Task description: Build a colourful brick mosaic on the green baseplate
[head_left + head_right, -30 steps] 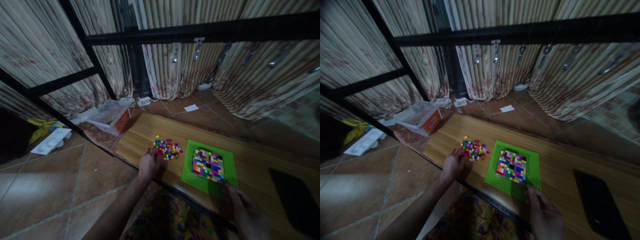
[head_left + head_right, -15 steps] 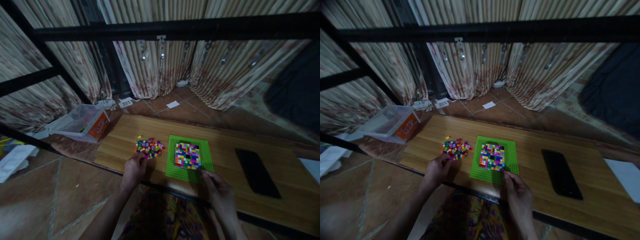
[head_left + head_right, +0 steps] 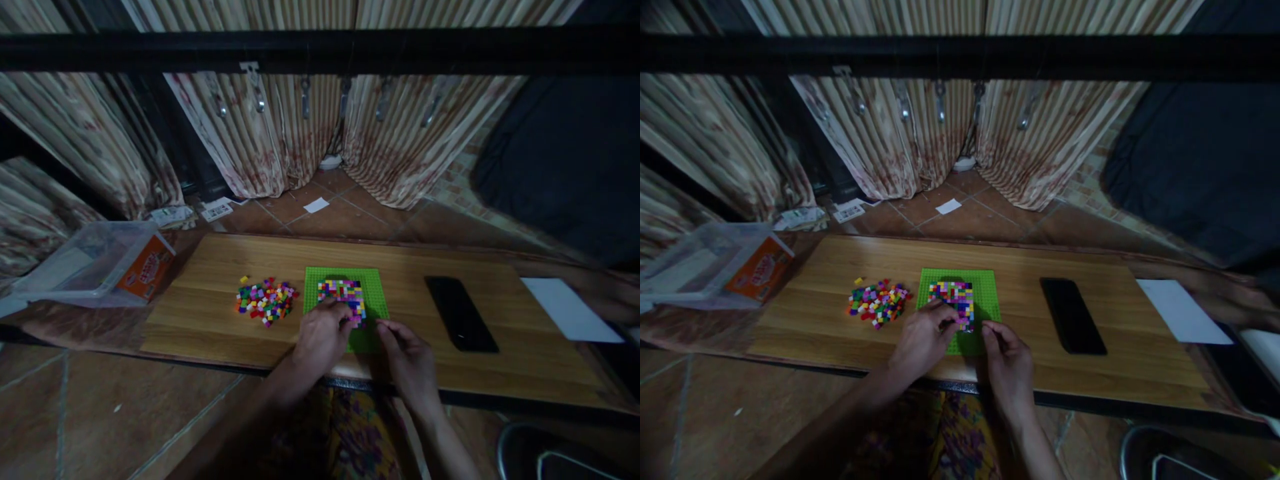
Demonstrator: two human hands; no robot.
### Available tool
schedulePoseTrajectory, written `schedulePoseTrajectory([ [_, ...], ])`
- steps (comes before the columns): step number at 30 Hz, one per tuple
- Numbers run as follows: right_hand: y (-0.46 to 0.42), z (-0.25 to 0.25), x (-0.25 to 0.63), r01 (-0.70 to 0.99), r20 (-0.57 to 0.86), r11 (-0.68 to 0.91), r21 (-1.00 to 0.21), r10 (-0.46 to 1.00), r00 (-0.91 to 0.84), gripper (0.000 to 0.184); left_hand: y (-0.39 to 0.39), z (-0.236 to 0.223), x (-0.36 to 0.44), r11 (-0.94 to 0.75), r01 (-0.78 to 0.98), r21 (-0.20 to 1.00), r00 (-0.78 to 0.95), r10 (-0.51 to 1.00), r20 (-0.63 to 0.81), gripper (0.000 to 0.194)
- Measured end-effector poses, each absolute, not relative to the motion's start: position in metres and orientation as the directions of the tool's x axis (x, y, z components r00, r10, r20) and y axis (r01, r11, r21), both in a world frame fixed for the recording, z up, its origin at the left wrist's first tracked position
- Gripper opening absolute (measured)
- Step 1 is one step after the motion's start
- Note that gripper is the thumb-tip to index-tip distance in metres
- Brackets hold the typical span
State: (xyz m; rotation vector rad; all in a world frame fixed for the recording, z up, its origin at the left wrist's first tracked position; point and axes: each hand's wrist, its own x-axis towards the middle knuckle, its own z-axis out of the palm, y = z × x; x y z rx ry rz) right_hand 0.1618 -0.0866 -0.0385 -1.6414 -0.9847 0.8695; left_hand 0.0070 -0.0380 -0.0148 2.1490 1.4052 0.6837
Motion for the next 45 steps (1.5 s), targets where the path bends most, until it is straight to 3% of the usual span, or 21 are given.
schedulePoseTrajectory([
  [15, -0.062, -0.046, 0.164, 0.316, -0.004, -0.122, -0.941, 0.936, 0.351, 0.037, -0.03, -0.016, 0.019, -0.307, 0.794, 0.524, 0.288, 0.95, 0.119, 0.008],
  [20, -0.056, -0.041, 0.157, 0.401, -0.043, -0.169, -0.9, 0.951, 0.306, 0.039, -0.031, -0.017, 0.018, -0.293, 0.794, 0.533, 0.272, 0.955, 0.12, 0.008],
  [35, -0.051, -0.04, 0.156, 0.314, -0.142, -0.253, -0.915, 0.931, 0.336, 0.033, -0.03, -0.019, 0.016, -0.231, 0.75, 0.62, 0.227, 0.97, 0.087, 0.015],
  [45, -0.052, -0.04, 0.15, 0.425, -0.102, -0.267, -0.865, 0.922, 0.373, 0.037, -0.03, -0.022, 0.02, -0.197, 0.802, 0.564, 0.182, 0.98, 0.083, 0.018],
])
